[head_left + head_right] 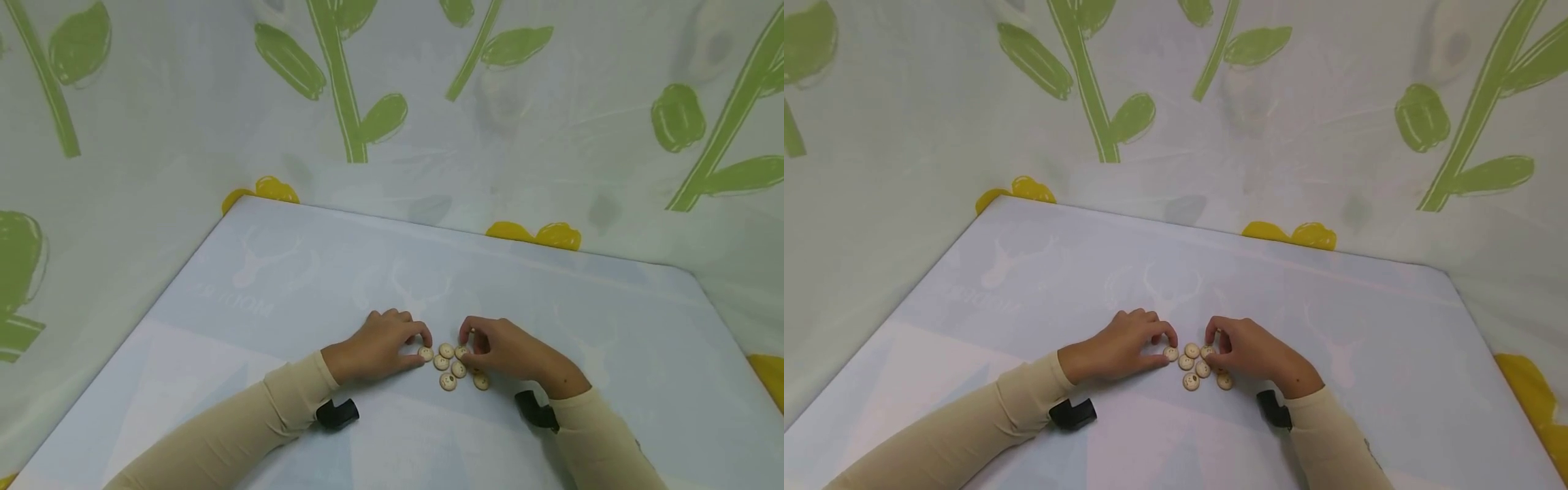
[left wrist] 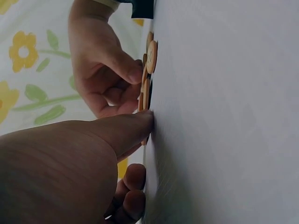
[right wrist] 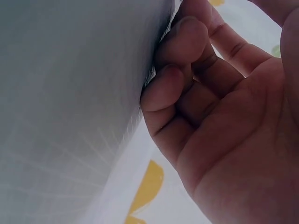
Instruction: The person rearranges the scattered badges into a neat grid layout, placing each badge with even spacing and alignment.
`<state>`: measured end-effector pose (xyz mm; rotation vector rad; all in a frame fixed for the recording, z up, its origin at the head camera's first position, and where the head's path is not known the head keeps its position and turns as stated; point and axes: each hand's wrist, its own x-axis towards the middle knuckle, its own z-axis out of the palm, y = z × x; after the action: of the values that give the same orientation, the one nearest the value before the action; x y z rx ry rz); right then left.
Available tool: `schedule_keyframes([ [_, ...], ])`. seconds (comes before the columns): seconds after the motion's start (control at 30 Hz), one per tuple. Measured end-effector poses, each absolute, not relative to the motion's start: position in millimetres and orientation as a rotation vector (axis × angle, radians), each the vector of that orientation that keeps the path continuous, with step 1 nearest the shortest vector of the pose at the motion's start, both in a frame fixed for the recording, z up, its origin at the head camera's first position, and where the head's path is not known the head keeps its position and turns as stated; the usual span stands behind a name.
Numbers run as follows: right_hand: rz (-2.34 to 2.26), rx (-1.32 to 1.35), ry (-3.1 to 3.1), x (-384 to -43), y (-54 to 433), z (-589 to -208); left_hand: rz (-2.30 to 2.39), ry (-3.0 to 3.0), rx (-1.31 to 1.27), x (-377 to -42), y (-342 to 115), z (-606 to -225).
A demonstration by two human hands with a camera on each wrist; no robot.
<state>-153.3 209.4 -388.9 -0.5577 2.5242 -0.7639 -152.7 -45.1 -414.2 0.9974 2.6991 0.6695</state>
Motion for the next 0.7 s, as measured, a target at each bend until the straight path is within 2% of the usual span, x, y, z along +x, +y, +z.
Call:
schedule_keyframes([
  [0.7,-0.695,-0.517,2.559,-149.8,205.1,-391.8,0.666,2.716,1.010,-151.0,-44.4,-415.4],
])
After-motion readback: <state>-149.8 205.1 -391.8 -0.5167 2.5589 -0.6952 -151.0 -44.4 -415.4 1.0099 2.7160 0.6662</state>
